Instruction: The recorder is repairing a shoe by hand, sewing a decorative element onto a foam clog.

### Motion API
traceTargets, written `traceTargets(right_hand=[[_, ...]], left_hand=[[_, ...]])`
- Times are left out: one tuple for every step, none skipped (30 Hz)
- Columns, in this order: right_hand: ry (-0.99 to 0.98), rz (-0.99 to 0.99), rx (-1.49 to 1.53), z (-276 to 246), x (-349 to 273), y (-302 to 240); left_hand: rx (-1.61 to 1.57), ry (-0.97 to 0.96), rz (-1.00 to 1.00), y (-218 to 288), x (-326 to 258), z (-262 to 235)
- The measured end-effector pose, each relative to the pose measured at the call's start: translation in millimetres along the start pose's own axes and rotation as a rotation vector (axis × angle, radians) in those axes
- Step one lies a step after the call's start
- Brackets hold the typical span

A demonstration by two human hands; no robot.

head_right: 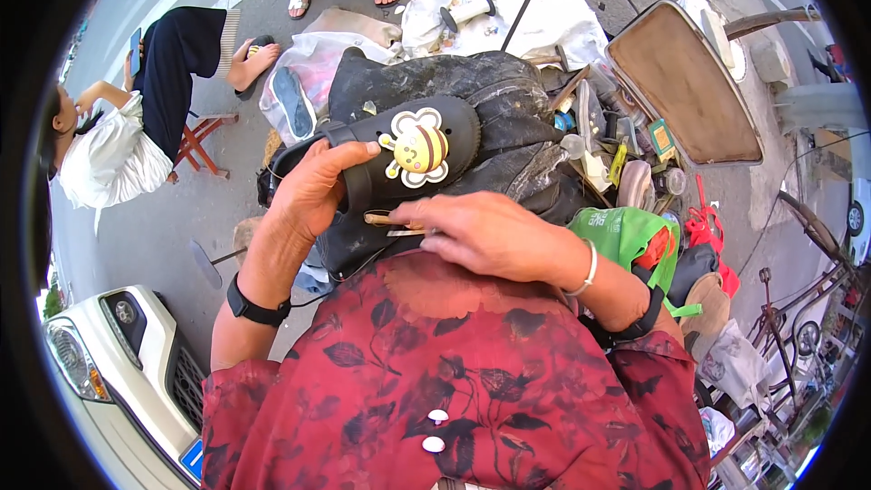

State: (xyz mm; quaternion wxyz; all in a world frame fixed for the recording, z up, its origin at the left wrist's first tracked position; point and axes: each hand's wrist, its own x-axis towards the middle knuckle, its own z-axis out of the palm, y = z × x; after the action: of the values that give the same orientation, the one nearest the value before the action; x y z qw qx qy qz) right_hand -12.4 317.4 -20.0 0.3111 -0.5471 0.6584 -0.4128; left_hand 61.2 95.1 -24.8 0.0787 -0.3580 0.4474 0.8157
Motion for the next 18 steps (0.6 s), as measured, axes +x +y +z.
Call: traceTargets(right_hand=[[0.13,0.081,0.025,-9,-4,-1],[0.237,0.121,-0.055,-16,-4,5],[0.346,0.161,-0.138,-24,-1,11],[0.347,0.165,-0.137,-26,3,15],[0.419,0.169,-0.185,-27,8,17],[0.49,0.171,-0.232,-25,13,19],[0.488,0.172,-0.227,-21,16,22],[0.487,0.137,-0.291,-15,19,25],[0.482,0.102,-0.355,-12,21,28],[0.471,0.112,-0.334,-12,23,30],[0.467,0.115,-0.328,-14,24,31],[0.431,0.136,-0.275,-16,24,31],[0.395,0.158,-0.222,-18,24,32],[0.393,0.161,-0.216,-17,25,34],[0.387,0.16,-0.191,-17,26,36],[0.382,0.158,-0.166,-17,26,37],[0.381,0.16,-0.164,-17,26,38],[0.393,0.158,-0.177,-16,26,38]], left_hand=[[0.003,-0.002,-0.005,1,-4,2],[0.017,-0.037,0.022,1,-6,4],[0.031,-0.074,0.049,2,-6,5],[0.032,-0.075,0.045,1,-5,6],[0.045,-0.084,0.051,0,-4,7],[0.059,-0.091,0.058,0,-3,7],[0.059,-0.087,0.054,-3,1,5],[0.083,-0.018,0.051,-8,6,3],[0.105,0.052,0.047,-11,9,3],[0.103,0.057,0.042,-9,9,3],[0.093,-0.005,0.029,-6,7,5],[0.084,-0.068,0.015,-4,5,6],[0.083,-0.064,0.009,-5,4,6],[0.094,-0.028,0.006,-6,4,8],[0.105,0.007,0.005,-7,4,10],[0.105,0.008,0.002,-7,2,14],[0.106,0.011,0.004,-5,0,19],[0.108,0.016,0.007,-4,-2,21]])
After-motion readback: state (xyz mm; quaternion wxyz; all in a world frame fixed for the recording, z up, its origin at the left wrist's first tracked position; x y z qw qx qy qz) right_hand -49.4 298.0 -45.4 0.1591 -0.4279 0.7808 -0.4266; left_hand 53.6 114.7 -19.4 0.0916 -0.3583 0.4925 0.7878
